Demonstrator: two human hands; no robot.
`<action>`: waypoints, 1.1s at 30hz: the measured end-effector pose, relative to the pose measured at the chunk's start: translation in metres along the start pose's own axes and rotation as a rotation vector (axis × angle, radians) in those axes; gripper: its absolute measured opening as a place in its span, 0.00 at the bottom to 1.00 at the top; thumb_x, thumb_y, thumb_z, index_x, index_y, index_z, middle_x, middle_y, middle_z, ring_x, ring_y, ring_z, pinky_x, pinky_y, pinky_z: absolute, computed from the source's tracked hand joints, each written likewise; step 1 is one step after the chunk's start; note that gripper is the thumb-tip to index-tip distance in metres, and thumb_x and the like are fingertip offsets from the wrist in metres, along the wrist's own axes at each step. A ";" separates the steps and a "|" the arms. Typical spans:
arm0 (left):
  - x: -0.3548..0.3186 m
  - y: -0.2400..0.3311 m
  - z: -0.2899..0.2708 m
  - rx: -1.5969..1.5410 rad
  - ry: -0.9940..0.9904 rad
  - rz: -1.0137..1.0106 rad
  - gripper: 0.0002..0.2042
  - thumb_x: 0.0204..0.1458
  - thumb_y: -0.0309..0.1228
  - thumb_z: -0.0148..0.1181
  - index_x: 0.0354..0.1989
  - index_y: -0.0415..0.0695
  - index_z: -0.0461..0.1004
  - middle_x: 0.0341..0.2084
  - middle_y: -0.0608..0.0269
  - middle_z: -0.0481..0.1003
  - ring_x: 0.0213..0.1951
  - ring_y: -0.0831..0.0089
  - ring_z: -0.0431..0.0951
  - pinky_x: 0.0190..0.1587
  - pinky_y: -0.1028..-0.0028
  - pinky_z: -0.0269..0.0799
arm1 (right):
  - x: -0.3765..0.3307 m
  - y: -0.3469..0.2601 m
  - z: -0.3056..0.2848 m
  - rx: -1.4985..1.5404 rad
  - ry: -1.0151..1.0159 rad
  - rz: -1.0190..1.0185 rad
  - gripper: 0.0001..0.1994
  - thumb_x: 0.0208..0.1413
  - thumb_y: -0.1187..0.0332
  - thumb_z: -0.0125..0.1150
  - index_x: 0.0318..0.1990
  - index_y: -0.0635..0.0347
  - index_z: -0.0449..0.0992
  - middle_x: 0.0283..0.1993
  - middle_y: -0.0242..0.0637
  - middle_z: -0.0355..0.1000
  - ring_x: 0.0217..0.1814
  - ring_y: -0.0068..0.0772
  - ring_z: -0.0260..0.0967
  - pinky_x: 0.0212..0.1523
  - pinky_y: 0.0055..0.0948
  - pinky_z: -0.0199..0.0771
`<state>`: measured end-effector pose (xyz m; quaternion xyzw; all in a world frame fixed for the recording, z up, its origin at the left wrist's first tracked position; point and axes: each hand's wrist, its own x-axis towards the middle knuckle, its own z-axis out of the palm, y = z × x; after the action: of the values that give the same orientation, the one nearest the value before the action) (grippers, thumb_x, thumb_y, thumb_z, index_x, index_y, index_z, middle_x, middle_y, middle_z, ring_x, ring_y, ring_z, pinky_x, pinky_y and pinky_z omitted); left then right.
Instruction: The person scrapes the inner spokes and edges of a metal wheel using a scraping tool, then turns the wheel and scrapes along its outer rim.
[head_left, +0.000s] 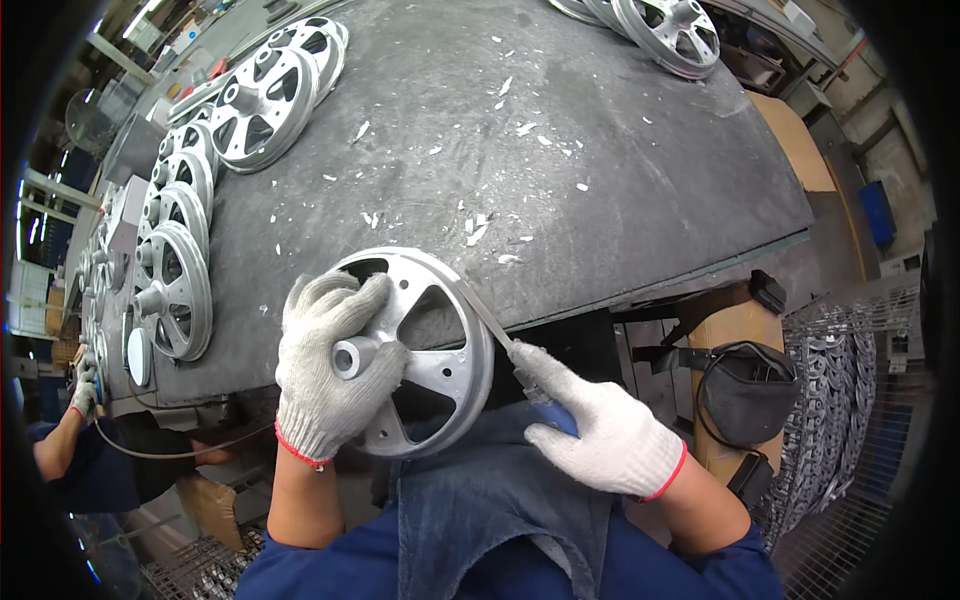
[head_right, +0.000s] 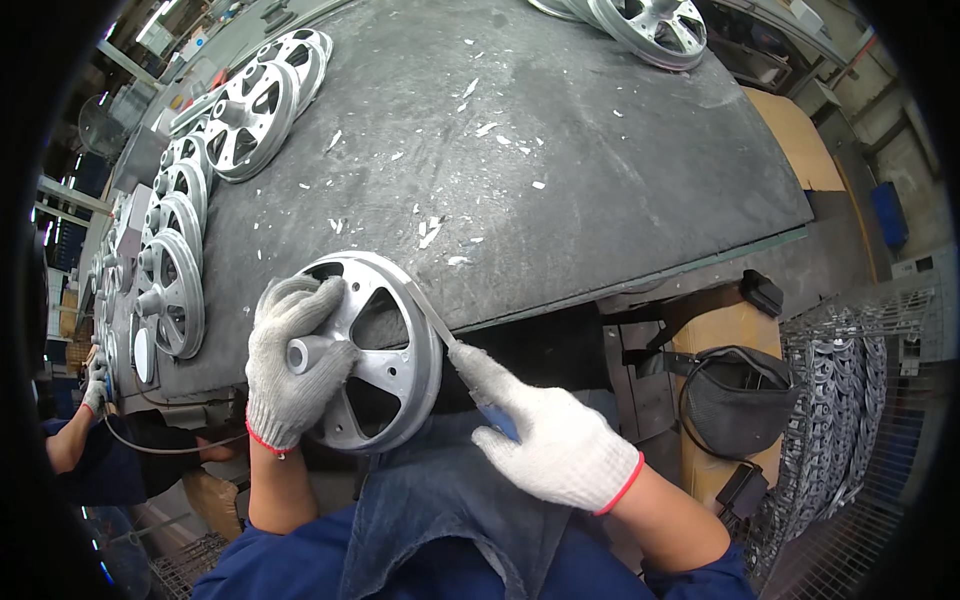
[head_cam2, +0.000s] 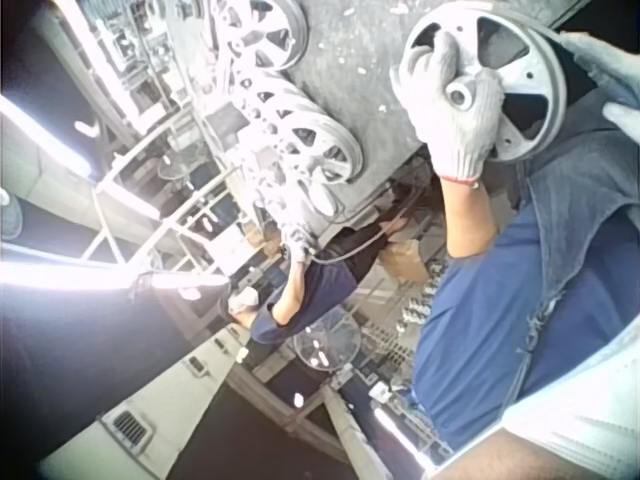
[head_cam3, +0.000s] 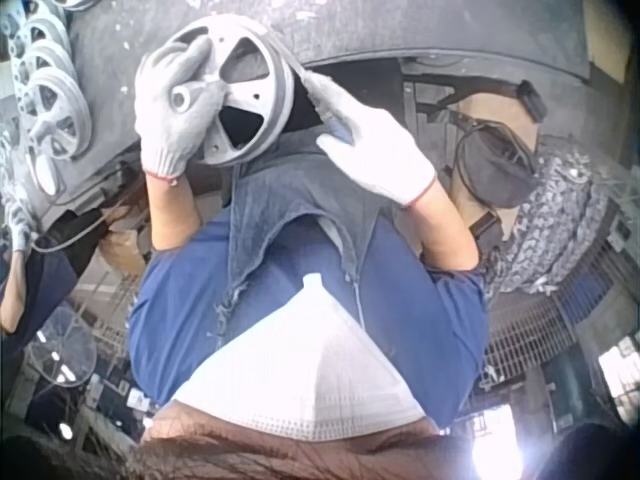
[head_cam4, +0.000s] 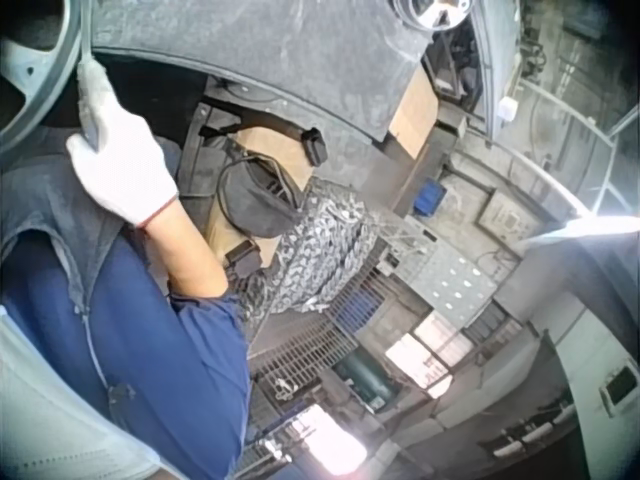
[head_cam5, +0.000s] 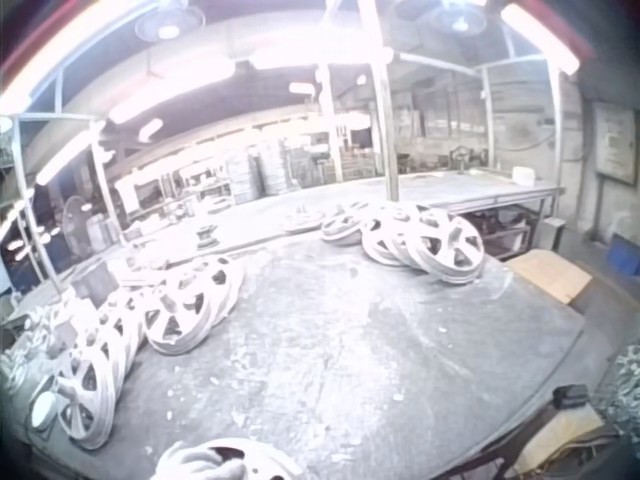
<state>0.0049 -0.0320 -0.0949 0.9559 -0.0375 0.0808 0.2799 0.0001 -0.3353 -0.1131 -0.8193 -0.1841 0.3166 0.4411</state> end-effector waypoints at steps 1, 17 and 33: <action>0.000 0.000 0.001 -0.010 0.001 0.005 0.29 0.41 0.33 0.72 0.57 0.35 0.86 0.40 0.53 0.84 0.61 0.50 0.81 0.79 0.41 0.55 | 0.000 0.003 0.000 0.180 -0.020 0.008 0.41 0.67 0.66 0.65 0.86 0.42 0.57 0.67 0.67 0.77 0.41 0.61 0.84 0.46 0.55 0.87; -0.001 -0.007 0.003 0.048 0.032 0.073 0.30 0.41 0.32 0.72 0.57 0.35 0.86 0.42 0.50 0.85 0.59 0.49 0.81 0.74 0.47 0.63 | 0.004 -0.018 -0.002 0.306 -0.015 0.161 0.40 0.66 0.70 0.66 0.85 0.51 0.60 0.53 0.52 0.84 0.47 0.48 0.87 0.53 0.44 0.86; -0.007 -0.008 0.002 0.044 0.077 0.090 0.29 0.43 0.32 0.73 0.58 0.35 0.85 0.46 0.45 0.84 0.56 0.48 0.81 0.65 0.54 0.72 | 0.000 -0.011 -0.004 0.192 0.069 0.093 0.43 0.66 0.59 0.70 0.86 0.53 0.57 0.75 0.57 0.74 0.74 0.52 0.78 0.73 0.42 0.77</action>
<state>-0.0013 -0.0267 -0.1021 0.9553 -0.0679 0.1308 0.2562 0.0026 -0.3313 -0.1024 -0.7915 -0.0993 0.3247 0.5083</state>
